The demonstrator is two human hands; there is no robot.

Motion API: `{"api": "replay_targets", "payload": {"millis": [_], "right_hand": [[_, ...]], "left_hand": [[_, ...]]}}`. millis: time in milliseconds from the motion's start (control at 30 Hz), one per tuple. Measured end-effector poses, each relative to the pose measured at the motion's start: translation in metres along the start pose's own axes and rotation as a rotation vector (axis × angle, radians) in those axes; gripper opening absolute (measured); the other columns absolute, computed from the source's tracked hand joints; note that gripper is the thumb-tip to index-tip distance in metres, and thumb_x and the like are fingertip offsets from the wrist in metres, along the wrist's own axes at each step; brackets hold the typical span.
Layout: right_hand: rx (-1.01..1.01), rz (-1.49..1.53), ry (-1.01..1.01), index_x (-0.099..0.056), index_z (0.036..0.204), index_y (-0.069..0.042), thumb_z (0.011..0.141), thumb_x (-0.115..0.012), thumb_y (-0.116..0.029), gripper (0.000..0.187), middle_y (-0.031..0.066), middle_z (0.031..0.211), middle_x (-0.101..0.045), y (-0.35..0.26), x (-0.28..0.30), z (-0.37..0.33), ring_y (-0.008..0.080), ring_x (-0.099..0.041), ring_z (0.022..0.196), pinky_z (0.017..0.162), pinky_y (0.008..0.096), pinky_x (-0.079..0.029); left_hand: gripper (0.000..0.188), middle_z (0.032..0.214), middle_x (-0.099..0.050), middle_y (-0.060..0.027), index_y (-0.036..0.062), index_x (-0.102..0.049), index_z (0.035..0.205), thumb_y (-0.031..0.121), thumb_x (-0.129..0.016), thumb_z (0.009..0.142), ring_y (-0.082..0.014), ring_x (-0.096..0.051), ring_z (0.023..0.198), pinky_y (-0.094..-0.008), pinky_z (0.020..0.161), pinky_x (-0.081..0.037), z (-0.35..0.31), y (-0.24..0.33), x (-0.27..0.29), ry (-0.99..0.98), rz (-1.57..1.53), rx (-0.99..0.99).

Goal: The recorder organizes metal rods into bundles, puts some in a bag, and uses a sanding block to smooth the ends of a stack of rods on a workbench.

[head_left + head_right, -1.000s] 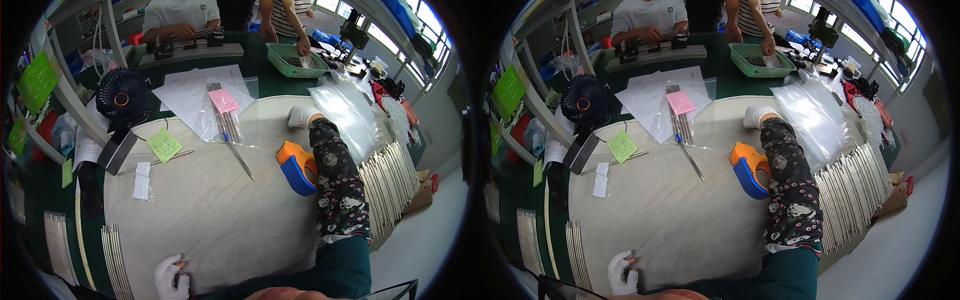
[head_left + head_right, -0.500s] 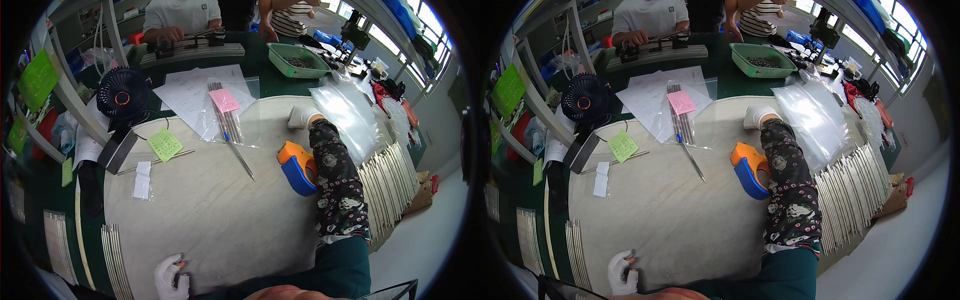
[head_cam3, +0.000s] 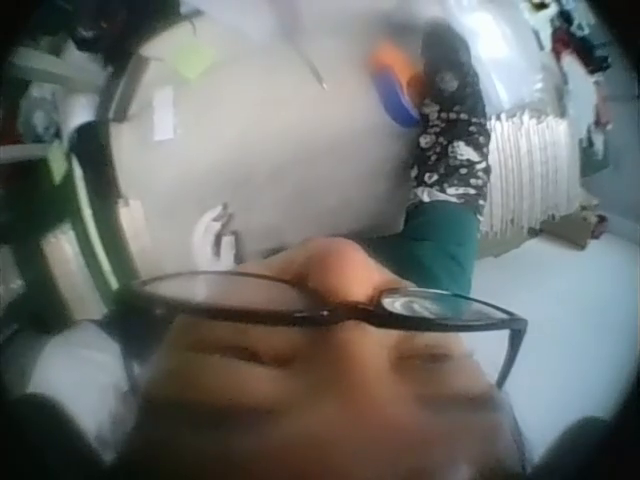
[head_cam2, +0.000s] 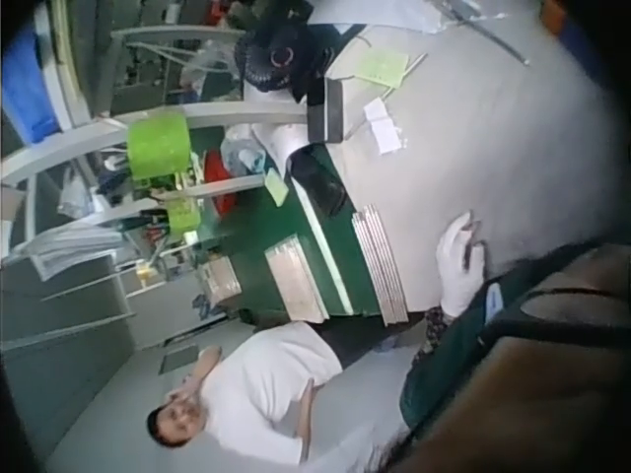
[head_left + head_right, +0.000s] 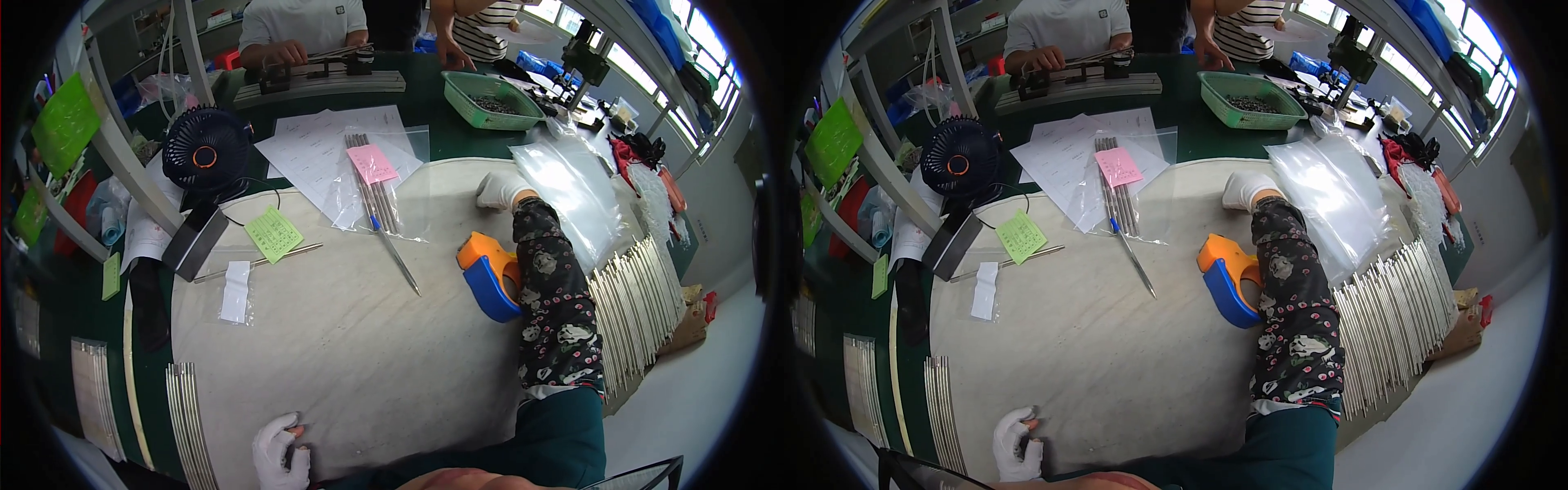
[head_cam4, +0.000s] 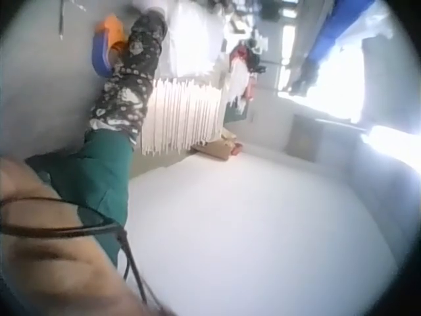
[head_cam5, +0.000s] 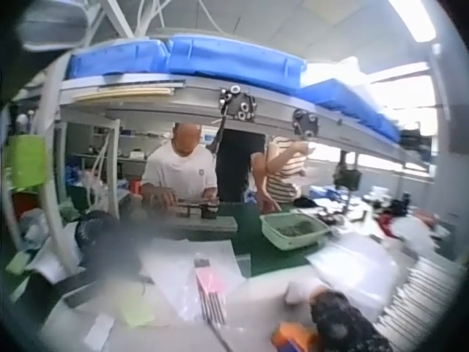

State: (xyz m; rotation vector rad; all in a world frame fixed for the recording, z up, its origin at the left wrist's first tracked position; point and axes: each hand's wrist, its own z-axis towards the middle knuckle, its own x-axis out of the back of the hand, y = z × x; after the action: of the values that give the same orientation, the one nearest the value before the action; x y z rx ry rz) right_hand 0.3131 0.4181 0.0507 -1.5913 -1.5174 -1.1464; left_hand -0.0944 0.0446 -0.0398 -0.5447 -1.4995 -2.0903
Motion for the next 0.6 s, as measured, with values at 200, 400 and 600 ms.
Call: {"api": "replay_targets", "payload": {"millis": [200, 400, 600], "right_hand": [[-0.038, 0.201, 0.135, -0.048, 0.135, -0.009, 0.072, -0.058, -0.021, 0.065, 0.0184, 0.131, -0.053, 0.005, 0.001, -0.005, 0.0344, -0.054, 0.116, 0.098, 0.0356, -0.044], [-0.005, 0.044, 0.033, -0.062, 0.121, -0.010, 0.072, -0.060, -0.023, 0.051, 0.0170, 0.121, -0.060, -0.010, 0.007, -0.012, 0.0332, -0.059, 0.109, 0.094, 0.0361, -0.046], [0.007, -0.018, 0.060, -0.068, 0.108, -0.007, 0.072, -0.060, -0.022, 0.040, 0.0181, 0.115, -0.063, 0.001, -0.005, 0.008, 0.0330, -0.060, 0.108, 0.093, 0.0359, -0.047]], "left_hand": [[0.031, 0.115, -0.058, -0.0201, 0.0028, -0.056, 0.106, 0.016, -0.064, 0.080, -0.0310, -0.059, 0.101, -0.0401, 0.090, -0.045, -0.002, -0.004, 0.000, -0.003, -0.022, 0.003], [0.033, 0.113, -0.059, -0.0205, 0.0029, -0.054, 0.107, 0.018, -0.064, 0.079, -0.0326, -0.059, 0.101, -0.0409, 0.091, -0.043, 0.001, -0.001, 0.004, -0.025, 0.055, -0.033], [0.032, 0.113, -0.059, -0.0211, 0.0031, -0.054, 0.106, 0.019, -0.064, 0.080, -0.0329, -0.059, 0.101, -0.0411, 0.091, -0.043, 0.000, 0.001, 0.001, -0.016, -0.009, 0.014]]}}
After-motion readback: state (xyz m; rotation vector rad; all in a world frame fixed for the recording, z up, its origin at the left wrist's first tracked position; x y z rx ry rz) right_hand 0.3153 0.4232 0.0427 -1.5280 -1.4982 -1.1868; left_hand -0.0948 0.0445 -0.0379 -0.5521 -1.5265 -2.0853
